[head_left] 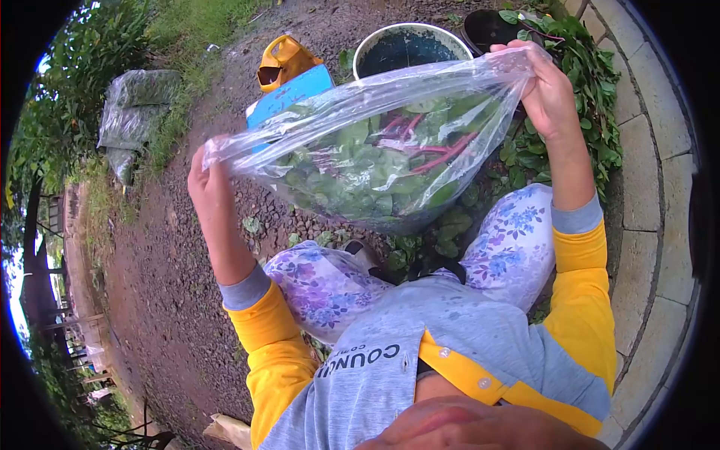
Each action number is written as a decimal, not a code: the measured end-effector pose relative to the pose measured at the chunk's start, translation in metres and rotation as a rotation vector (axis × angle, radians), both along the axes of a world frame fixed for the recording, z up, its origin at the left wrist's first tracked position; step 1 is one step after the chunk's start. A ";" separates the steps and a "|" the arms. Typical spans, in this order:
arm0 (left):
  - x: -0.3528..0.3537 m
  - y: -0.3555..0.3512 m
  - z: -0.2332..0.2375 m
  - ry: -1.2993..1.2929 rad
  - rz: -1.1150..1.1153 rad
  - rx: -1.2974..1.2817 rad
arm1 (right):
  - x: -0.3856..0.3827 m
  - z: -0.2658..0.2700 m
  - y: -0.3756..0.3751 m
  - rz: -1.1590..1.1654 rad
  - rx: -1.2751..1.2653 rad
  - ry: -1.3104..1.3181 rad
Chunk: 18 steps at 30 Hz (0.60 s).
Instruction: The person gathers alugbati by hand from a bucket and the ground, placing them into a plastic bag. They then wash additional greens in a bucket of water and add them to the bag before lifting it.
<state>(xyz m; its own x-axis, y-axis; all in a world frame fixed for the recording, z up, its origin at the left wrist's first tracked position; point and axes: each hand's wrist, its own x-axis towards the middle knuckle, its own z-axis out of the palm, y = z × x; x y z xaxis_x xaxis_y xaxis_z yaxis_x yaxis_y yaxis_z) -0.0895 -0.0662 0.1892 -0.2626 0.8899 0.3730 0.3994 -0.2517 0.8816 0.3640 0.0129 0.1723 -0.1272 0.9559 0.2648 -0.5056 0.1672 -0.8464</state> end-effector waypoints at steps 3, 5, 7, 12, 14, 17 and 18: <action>-0.004 -0.027 0.017 0.158 -0.042 -0.311 | 0.008 0.010 -0.014 0.053 0.100 -0.392; 0.005 -0.051 0.023 0.156 -0.135 -0.262 | 0.037 0.005 -0.029 0.051 0.173 -0.632; 0.021 -0.074 0.035 0.350 -0.178 -0.180 | 0.080 -0.012 -0.051 -0.036 0.214 -0.696; 0.125 -0.085 0.017 0.274 -0.450 0.296 | 0.189 -0.182 -0.128 -0.565 -0.294 -0.021; 0.179 -0.090 -0.008 0.161 -0.658 0.154 | 0.190 -0.260 -0.188 -0.885 -0.593 0.210; 0.250 -0.079 -0.047 0.069 -0.893 -0.157 | 0.132 -0.350 -0.268 -1.258 -0.775 0.075; 0.270 -0.072 -0.064 0.027 -0.930 -0.256 | 0.110 -0.375 -0.283 -1.194 -0.805 0.023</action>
<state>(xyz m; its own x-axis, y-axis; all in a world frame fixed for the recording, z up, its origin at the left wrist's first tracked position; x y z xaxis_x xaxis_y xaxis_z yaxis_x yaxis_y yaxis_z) 0.1806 -0.1387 0.1256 0.5943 0.7929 0.1347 0.1579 -0.2792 0.9472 0.4739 -0.2705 -0.2023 0.8383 0.3736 -0.3971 -0.4216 -0.0176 -0.9066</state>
